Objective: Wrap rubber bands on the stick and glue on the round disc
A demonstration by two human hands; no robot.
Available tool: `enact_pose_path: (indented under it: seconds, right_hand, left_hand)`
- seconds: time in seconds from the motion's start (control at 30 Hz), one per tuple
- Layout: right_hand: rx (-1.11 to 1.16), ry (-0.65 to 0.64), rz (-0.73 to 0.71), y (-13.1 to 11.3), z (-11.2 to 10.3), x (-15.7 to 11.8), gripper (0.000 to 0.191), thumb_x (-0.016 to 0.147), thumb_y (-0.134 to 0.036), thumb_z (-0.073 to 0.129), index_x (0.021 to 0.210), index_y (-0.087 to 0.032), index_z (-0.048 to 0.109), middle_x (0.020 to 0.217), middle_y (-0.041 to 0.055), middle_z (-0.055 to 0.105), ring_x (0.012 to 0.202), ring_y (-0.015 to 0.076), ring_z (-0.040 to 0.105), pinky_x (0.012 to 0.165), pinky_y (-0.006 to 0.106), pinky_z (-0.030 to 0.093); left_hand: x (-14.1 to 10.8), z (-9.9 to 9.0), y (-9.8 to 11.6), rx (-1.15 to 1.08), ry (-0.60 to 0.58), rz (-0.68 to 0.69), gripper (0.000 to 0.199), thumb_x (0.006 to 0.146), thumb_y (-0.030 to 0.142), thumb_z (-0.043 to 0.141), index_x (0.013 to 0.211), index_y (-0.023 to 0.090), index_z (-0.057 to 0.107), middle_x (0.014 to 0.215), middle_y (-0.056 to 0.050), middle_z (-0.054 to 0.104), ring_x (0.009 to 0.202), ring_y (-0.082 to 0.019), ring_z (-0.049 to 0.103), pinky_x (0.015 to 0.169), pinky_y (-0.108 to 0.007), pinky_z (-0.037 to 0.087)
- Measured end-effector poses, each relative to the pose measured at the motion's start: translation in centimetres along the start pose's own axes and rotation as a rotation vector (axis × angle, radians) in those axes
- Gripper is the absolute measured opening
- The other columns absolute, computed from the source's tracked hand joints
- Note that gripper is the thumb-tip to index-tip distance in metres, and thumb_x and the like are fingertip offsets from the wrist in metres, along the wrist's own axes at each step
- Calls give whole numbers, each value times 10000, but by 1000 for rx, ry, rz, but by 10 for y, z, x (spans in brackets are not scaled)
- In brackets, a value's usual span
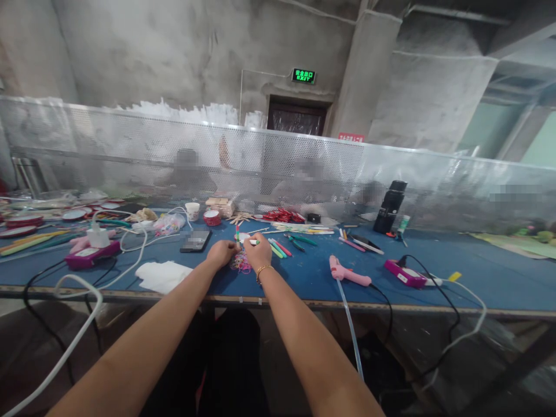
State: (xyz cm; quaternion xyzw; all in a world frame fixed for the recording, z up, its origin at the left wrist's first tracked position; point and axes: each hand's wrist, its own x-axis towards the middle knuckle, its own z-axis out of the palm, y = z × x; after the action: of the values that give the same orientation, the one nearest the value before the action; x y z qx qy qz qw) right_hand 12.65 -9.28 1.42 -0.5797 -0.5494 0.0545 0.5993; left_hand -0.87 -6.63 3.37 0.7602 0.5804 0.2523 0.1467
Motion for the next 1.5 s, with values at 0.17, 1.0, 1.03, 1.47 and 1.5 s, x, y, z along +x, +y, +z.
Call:
enact_pose_path:
  seconds: [0.17, 1.0, 1.03, 1.47, 1.5]
  right_hand:
    - [-1, -2, 2, 0, 0, 0, 150, 724, -357, 524, 637, -238, 552, 685, -12, 663, 669, 168, 575, 637, 252, 430]
    - [61, -37, -32, 0, 2, 0, 137, 721, -332, 534, 634, -230, 559, 668, -20, 652, 661, 167, 571, 638, 253, 425]
    - [59, -38, -32, 0, 1, 0, 138, 721, -332, 533, 631, -230, 557, 666, -21, 651, 658, 166, 568, 638, 252, 425]
    - [24, -5, 4, 0, 0, 0, 140, 711, -340, 538, 618, -236, 545, 660, -20, 644, 647, 166, 557, 618, 247, 412]
    - [24, -1, 6, 1, 0, 0, 138, 711, -341, 539, 621, -237, 547, 662, -18, 645, 650, 167, 559, 618, 247, 412]
  left_hand:
    - [1, 1, -1, -1, 6, 9, 256, 819, 395, 569, 893, 245, 762, 802, -38, 716, 724, -152, 604, 602, -229, 350]
    - [2, 1, -2, 14, 1, 32, 271, 832, 402, 555, 858, 218, 752, 765, -37, 699, 685, -139, 577, 593, -228, 343]
    - [2, 1, -2, 9, 1, 26, 272, 830, 406, 558, 858, 218, 752, 764, -37, 698, 686, -140, 578, 594, -228, 343]
    - [2, 2, -3, 17, 8, 32, 269, 827, 403, 556, 881, 233, 758, 765, -37, 698, 686, -144, 580, 571, -232, 319]
    - [2, 2, -3, 16, 7, 26, 269, 824, 405, 557, 873, 232, 756, 758, -37, 696, 683, -145, 579, 571, -233, 319]
